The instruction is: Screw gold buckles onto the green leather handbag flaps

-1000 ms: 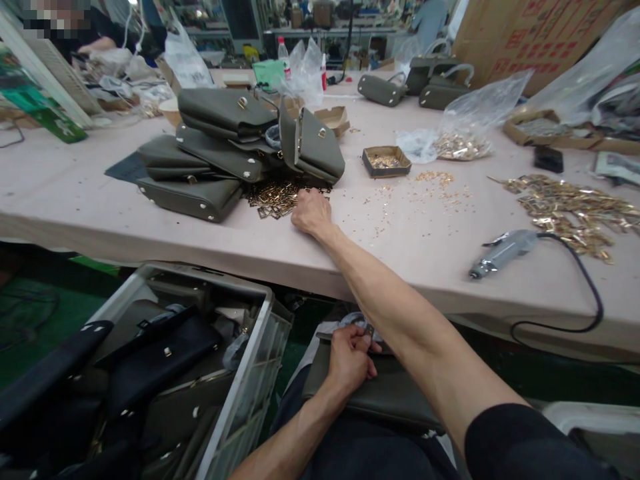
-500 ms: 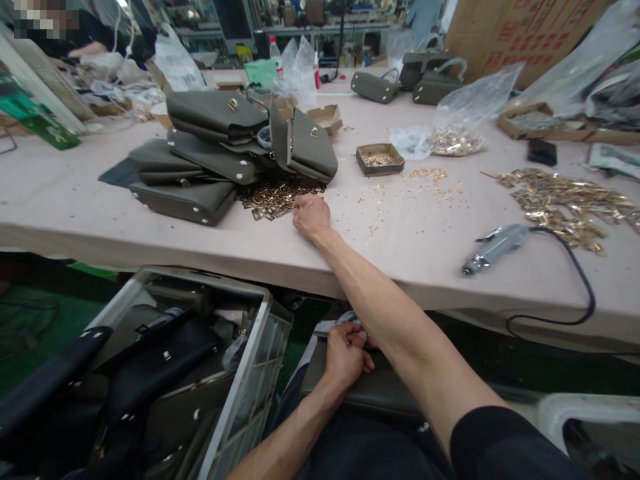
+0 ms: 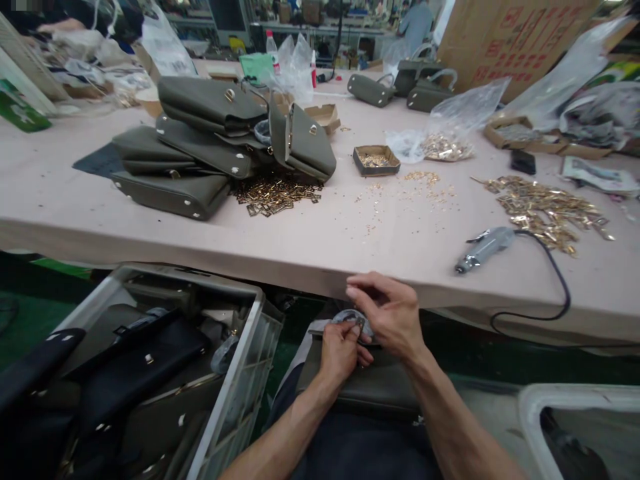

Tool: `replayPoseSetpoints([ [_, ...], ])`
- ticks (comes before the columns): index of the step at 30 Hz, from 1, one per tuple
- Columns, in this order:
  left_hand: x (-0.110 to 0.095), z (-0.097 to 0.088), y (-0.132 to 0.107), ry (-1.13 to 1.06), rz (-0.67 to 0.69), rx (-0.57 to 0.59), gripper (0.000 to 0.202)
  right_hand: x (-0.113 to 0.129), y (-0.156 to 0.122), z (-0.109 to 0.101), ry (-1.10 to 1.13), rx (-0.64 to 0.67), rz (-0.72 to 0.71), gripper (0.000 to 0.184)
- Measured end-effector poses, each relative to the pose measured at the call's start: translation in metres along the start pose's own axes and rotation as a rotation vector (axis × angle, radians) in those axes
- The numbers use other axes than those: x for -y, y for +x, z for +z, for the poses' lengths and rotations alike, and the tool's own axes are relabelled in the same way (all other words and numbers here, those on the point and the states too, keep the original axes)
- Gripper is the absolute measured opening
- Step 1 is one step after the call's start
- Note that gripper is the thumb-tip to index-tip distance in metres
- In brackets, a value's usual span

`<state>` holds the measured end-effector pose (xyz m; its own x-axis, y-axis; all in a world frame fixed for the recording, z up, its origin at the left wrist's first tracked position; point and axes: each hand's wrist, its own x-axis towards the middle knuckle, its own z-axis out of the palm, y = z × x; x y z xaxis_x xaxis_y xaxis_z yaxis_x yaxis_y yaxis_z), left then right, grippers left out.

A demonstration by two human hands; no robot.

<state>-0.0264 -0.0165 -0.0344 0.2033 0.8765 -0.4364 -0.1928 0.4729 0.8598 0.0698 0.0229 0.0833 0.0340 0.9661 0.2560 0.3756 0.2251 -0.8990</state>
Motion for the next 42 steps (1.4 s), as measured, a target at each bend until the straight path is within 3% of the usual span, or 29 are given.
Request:
replayPoseSetpoints([
  [4,-0.003,-0.001,-0.002,-0.003,0.014,0.007,0.043,-0.056,-0.046,-0.013,0.055,-0.031,0.218,0.011],
  [8,-0.004,0.002,-0.004,0.002,0.023,0.014,0.040,-0.084,-0.052,-0.014,0.151,-0.050,0.377,0.015],
  [18,-0.004,0.003,-0.007,0.005,0.034,0.008,0.038,-0.105,-0.051,-0.012,0.354,0.050,0.517,0.030],
  [24,-0.003,0.006,-0.005,0.002,0.057,0.006,0.046,-0.111,-0.052,-0.016,0.381,0.064,0.501,0.028],
  [29,-0.004,0.010,-0.003,-0.026,0.034,-0.055,0.046,-0.112,-0.053,-0.020,0.270,0.062,0.466,0.023],
  [36,-0.001,0.010,-0.002,-0.002,0.028,-0.016,0.036,-0.116,-0.054,-0.025,0.300,0.002,0.487,0.024],
  [39,0.002,0.009,-0.002,0.002,0.026,-0.004,0.034,-0.118,-0.054,-0.026,0.307,-0.052,0.444,0.027],
  [42,0.005,0.008,0.000,0.008,0.026,0.013,0.033,-0.114,-0.056,-0.025,0.300,-0.021,0.395,0.024],
])
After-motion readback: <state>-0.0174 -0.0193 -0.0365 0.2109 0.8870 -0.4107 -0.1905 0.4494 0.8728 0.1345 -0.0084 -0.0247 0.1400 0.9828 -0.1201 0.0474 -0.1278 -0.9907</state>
